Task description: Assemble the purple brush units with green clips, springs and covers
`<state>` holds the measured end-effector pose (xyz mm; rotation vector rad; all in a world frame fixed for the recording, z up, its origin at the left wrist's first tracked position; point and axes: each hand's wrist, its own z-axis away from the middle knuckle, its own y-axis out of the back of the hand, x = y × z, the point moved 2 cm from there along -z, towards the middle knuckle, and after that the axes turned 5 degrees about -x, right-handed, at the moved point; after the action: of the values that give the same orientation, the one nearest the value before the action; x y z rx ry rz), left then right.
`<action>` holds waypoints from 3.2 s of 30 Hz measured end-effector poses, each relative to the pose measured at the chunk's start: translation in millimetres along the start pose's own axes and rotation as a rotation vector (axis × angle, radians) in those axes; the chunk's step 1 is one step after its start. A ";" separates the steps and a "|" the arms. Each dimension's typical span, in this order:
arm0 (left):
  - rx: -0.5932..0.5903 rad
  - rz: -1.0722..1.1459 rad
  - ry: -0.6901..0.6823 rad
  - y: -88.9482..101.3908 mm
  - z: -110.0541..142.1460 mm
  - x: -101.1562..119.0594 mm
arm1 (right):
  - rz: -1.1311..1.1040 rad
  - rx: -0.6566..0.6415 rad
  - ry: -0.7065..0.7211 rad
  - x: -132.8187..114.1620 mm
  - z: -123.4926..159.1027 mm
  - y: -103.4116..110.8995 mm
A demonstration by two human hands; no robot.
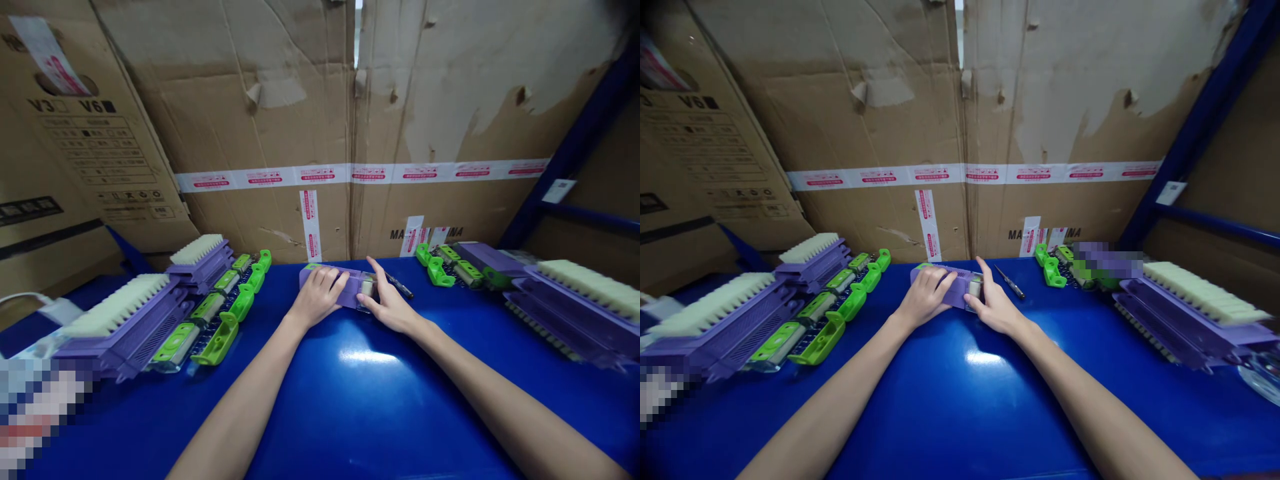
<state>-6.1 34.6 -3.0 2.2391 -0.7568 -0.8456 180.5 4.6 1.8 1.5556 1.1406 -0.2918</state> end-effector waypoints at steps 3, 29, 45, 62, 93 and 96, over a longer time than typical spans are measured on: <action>0.053 0.007 -0.026 1.0 0.2 1.9 | -0.026 0.034 0.012 3.2 -1.2 -2.3; -0.003 0.003 0.112 6.5 -7.1 2.1 | -0.004 0.185 -0.063 16.1 -6.9 -3.5; -0.069 0.063 0.296 3.8 -0.7 -7.2 | 0.656 0.051 0.158 14.6 -5.7 -2.5; 0.140 0.269 0.424 17.6 1.2 -8.0 | 0.616 0.435 -0.175 8.8 -5.3 19.2; -0.339 0.152 0.554 0.6 -1.9 -4.9 | 0.734 -0.016 -0.072 -28.8 -37.7 -10.5; -0.327 0.155 0.575 -0.2 -0.5 -6.3 | 0.789 -0.095 -0.122 -29.5 -45.4 -15.5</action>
<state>-9.7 39.2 -0.6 1.9501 -0.4671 -0.2025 136.4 27.3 28.5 1.7460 0.3780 0.1944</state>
